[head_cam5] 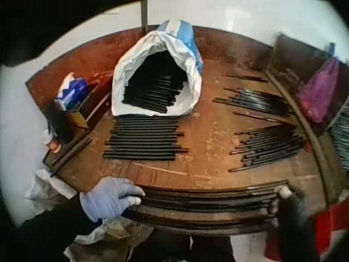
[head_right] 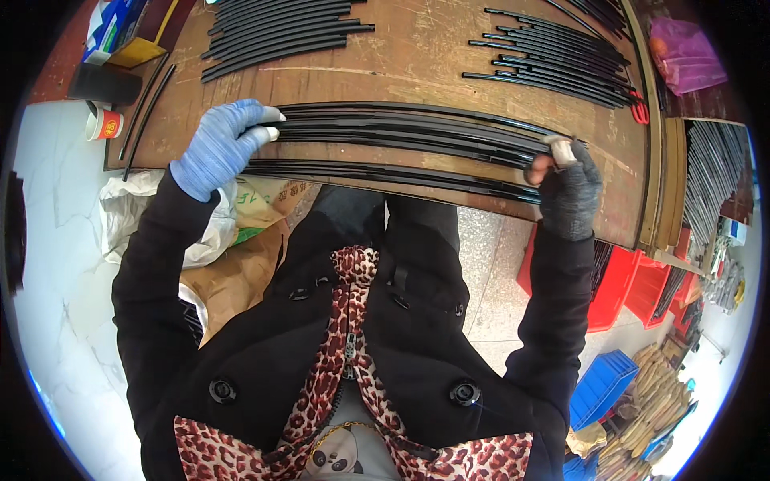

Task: The recorder sorts and arranges thin black metal rods into bundles on a workbench.

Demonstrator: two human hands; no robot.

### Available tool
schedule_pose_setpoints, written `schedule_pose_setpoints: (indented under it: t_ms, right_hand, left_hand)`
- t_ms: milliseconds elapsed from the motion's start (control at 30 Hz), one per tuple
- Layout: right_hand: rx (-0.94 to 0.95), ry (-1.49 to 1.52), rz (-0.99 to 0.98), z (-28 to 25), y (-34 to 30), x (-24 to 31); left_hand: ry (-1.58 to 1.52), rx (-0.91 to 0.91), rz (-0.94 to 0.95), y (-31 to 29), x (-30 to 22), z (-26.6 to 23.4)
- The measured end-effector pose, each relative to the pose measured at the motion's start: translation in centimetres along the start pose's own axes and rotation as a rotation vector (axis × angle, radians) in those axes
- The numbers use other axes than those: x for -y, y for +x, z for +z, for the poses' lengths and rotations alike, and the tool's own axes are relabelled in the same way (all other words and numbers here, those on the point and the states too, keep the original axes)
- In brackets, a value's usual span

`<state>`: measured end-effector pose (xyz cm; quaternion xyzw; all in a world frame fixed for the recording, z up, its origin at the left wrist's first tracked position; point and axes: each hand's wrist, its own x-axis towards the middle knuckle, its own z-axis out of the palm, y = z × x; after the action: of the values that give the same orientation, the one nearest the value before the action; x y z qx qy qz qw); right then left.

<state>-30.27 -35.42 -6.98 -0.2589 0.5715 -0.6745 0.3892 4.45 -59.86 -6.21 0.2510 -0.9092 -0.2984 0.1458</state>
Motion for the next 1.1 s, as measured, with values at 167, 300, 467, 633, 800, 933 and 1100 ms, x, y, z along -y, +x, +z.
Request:
schedule_pose_setpoints:
  t_ms: [167, 300, 467, 633, 800, 933, 1100]
  right_hand:
    - [0.000, 0.103, 0.058, -1.1, -0.3, 0.0]
    - [-0.024, 0.093, 0.063, -0.9, -0.5, -0.1]
    - [-0.066, 0.131, 0.068, -0.8, -1.1, 0.3]
    - [-0.101, 0.091, -0.009, -1.0, -1.8, -0.1]
    - [-0.097, 0.130, 0.017, -1.7, -1.8, -0.6]
    - [-0.104, 0.130, 0.012, -2.6, -1.7, -0.1]
    - [-0.209, 0.195, -0.082, -11.1, -1.1, 0.8]
  left_hand:
    - [-0.149, 0.076, -0.196, -0.4, 0.2, -0.8]
    - [-0.316, 0.140, -0.370, -0.4, -0.7, -1.2]
    - [-0.403, 0.139, -0.349, -0.7, -0.6, -1.1]
    - [-0.355, 0.048, -0.321, -0.8, -1.9, -0.7]
    - [-0.375, 0.002, -0.240, -1.2, -1.9, -0.2]
    - [-0.451, 0.035, -0.470, -1.4, -1.3, -0.7]
    - [-0.481, 0.068, -0.688, -3.1, 2.5, -2.5]
